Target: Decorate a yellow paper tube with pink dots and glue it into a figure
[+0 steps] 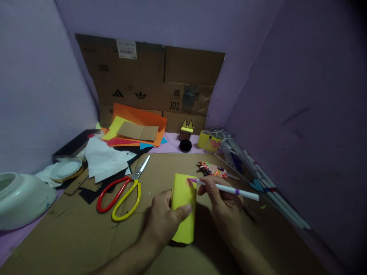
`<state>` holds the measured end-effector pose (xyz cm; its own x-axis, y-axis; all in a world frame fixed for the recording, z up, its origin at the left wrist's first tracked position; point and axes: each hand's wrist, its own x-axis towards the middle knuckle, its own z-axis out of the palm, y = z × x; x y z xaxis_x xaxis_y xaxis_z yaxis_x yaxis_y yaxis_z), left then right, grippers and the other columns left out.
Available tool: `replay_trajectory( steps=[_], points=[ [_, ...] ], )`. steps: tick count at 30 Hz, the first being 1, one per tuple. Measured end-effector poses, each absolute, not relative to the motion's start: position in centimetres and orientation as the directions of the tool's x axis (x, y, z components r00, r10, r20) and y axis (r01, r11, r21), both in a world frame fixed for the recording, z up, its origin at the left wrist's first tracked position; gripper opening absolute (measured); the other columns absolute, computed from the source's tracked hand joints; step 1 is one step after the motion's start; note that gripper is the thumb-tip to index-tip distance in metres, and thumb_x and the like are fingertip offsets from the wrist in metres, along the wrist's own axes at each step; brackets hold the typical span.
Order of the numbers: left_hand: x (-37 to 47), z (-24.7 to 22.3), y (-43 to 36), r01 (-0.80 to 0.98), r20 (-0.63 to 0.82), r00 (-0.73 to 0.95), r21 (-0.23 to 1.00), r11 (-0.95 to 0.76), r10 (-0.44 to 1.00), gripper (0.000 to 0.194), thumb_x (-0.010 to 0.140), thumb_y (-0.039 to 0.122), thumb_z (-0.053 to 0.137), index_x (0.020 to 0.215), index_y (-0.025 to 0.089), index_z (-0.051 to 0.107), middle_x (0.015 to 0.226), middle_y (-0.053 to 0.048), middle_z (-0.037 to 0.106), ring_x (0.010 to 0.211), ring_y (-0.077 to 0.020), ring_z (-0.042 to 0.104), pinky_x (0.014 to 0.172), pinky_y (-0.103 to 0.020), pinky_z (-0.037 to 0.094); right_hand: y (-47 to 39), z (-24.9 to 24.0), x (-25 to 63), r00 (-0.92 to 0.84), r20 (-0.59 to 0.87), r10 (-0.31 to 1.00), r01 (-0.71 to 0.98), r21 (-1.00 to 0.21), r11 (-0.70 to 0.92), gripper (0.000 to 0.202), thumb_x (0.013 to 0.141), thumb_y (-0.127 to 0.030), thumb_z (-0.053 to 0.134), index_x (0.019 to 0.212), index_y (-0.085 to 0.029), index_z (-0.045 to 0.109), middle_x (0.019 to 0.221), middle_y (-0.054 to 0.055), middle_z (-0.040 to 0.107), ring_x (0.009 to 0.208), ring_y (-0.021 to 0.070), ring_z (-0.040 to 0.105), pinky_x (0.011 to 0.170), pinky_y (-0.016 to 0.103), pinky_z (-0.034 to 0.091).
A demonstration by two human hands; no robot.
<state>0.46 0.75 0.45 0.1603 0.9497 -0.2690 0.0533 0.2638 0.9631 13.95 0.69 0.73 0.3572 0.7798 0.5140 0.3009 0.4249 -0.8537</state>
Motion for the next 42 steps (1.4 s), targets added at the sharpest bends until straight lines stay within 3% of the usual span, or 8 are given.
replay_trajectory(
  steps=[19,36,42],
  points=[
    [0.47,0.18,0.84,0.011,-0.287,0.169,0.957,0.289,0.943,0.029,0.053,0.030,0.068,0.075,0.011,0.065,0.061,-0.003,0.061,0.056,-0.0155,0.052,0.051,-0.024,0.041,0.64,0.80,14.04,0.313,0.525,0.791,0.271,-0.848,0.456,0.014,0.083,-0.024,0.058,0.073,-0.021,0.068,0.060,-0.001,0.069,0.054,0.0143,0.063,0.055,0.025,0.052],
    [0.51,0.50,0.87,0.025,-0.276,0.148,0.961,0.275,0.950,0.023,0.054,0.028,0.068,0.070,0.012,0.065,0.058,-0.001,0.059,0.053,-0.0143,0.050,0.049,-0.024,0.040,0.58,0.79,14.53,0.301,0.497,0.814,0.315,-0.857,0.407,0.025,0.083,-0.030,0.057,0.061,-0.019,0.064,0.051,-0.001,0.060,0.049,0.0144,0.058,0.049,0.024,0.046],
    [0.36,0.20,0.81,0.036,-0.289,0.157,0.957,0.287,0.944,0.028,0.055,0.030,0.067,0.075,0.011,0.065,0.063,-0.003,0.061,0.056,-0.0157,0.052,0.052,-0.026,0.043,0.59,0.82,14.62,0.299,0.520,0.800,0.340,-0.842,0.419,0.022,0.084,-0.028,0.056,0.067,-0.019,0.066,0.052,-0.001,0.060,0.051,0.0139,0.058,0.051,0.024,0.046]
  ],
)
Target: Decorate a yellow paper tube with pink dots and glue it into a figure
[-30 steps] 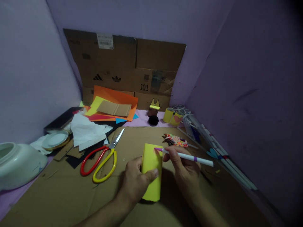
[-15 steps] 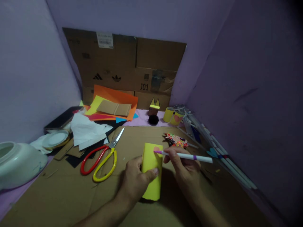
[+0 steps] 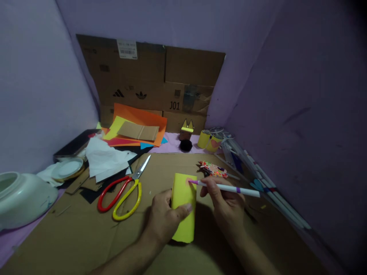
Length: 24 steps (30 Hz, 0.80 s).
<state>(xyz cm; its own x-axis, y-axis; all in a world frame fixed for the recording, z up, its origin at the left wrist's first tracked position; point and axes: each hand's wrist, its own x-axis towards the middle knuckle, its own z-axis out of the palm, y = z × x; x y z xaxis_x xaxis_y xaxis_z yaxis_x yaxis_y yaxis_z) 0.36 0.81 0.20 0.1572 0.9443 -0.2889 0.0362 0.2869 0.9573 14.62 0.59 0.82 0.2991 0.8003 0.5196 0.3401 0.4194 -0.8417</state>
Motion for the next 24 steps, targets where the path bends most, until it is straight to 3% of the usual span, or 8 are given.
replay_trajectory(
  steps=[24],
  points=[
    [0.44,0.24,0.81,0.033,-0.277,0.166,0.961,0.276,0.946,0.024,0.054,0.029,0.065,0.070,0.011,0.062,0.059,-0.002,0.058,0.054,-0.0137,0.050,0.049,-0.024,0.039,0.64,0.81,14.56,0.259,0.540,0.801,0.303,-0.833,0.464,0.018,0.082,-0.023,0.058,0.067,-0.019,0.067,0.051,-0.003,0.061,0.048,0.0107,0.058,0.048,0.020,0.046]
  ],
)
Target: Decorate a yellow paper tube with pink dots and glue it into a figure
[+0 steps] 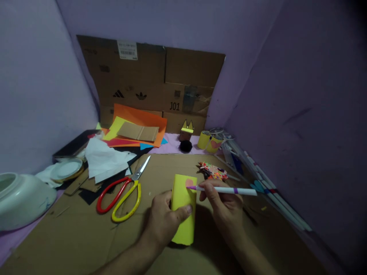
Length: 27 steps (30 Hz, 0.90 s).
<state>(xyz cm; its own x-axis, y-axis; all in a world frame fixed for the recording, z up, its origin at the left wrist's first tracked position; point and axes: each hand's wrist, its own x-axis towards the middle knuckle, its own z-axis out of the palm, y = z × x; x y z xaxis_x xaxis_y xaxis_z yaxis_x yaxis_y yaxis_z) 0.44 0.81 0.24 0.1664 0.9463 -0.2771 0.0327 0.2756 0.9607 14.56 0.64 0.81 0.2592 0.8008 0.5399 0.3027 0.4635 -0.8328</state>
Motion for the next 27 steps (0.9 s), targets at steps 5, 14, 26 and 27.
replay_trajectory(
  steps=[5,14,26,27],
  points=[
    [0.38,0.18,0.89,0.018,-0.300,0.166,0.953,0.301,0.939,0.026,0.054,0.030,0.067,0.072,0.011,0.063,0.058,-0.001,0.059,0.053,-0.0139,0.051,0.049,-0.024,0.041,0.75,0.84,14.75,0.308,0.530,0.790,0.326,-0.839,0.436,0.020,0.083,-0.025,0.056,0.068,-0.018,0.067,0.052,-0.003,0.060,0.049,0.0110,0.058,0.049,0.020,0.046],
    [0.29,-0.15,0.94,0.043,-0.293,0.145,0.956,0.290,0.945,0.027,0.055,0.030,0.069,0.073,0.011,0.065,0.058,-0.002,0.061,0.053,-0.0149,0.053,0.048,-0.024,0.042,0.64,0.80,14.67,0.308,0.514,0.800,0.332,-0.847,0.416,0.023,0.084,-0.027,0.056,0.066,-0.017,0.066,0.051,-0.002,0.059,0.049,0.0117,0.057,0.049,0.021,0.046],
    [0.30,0.22,0.94,0.054,-0.305,0.136,0.952,0.300,0.943,0.029,0.053,0.032,0.069,0.073,0.011,0.065,0.059,-0.003,0.061,0.053,-0.0151,0.053,0.048,-0.024,0.042,0.69,0.98,14.66,0.275,0.508,0.816,0.335,-0.846,0.414,0.025,0.083,-0.027,0.056,0.062,-0.018,0.064,0.049,-0.002,0.059,0.047,0.0116,0.056,0.047,0.021,0.045],
    [0.33,0.25,0.93,0.045,-0.309,0.137,0.951,0.305,0.941,0.029,0.053,0.032,0.069,0.073,0.011,0.064,0.059,-0.003,0.061,0.053,-0.0151,0.053,0.048,-0.024,0.042,0.68,0.99,14.65,0.278,0.508,0.815,0.337,-0.846,0.413,0.025,0.083,-0.027,0.056,0.062,-0.018,0.064,0.050,-0.002,0.059,0.047,0.0118,0.057,0.047,0.021,0.045]
  ],
)
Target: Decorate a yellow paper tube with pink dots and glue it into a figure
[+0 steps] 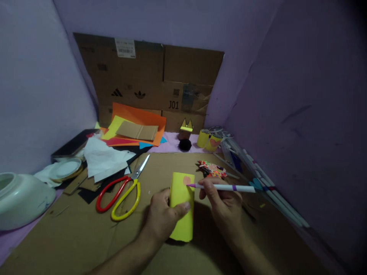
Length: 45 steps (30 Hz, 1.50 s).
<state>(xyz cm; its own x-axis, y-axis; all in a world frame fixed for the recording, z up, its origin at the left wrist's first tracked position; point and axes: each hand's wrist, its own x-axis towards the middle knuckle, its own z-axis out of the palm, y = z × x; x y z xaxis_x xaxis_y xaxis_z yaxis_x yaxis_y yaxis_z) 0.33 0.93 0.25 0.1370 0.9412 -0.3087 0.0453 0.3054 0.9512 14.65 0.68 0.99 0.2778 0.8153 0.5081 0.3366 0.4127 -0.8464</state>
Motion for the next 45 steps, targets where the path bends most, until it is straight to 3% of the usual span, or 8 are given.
replay_trajectory(
  steps=[34,45],
  points=[
    [0.40,0.71,0.92,-0.002,-0.304,0.142,0.952,0.307,0.942,0.024,0.050,0.030,0.071,0.065,0.013,0.062,0.054,0.000,0.059,0.050,-0.0134,0.051,0.048,-0.023,0.041,0.56,0.89,14.79,0.302,0.490,0.818,0.361,-0.853,0.378,0.028,0.085,-0.031,0.055,0.061,-0.018,0.063,0.047,-0.001,0.058,0.044,0.0134,0.055,0.045,0.024,0.043],
    [0.49,0.50,0.97,0.045,-0.296,0.146,0.955,0.293,0.944,0.031,0.052,0.031,0.068,0.075,0.010,0.067,0.063,-0.004,0.063,0.056,-0.0164,0.053,0.051,-0.025,0.043,0.48,1.00,14.27,0.290,0.482,0.826,0.323,-0.862,0.390,0.026,0.083,-0.031,0.056,0.062,-0.018,0.063,0.049,-0.001,0.059,0.047,0.0137,0.057,0.046,0.023,0.046]
  ],
)
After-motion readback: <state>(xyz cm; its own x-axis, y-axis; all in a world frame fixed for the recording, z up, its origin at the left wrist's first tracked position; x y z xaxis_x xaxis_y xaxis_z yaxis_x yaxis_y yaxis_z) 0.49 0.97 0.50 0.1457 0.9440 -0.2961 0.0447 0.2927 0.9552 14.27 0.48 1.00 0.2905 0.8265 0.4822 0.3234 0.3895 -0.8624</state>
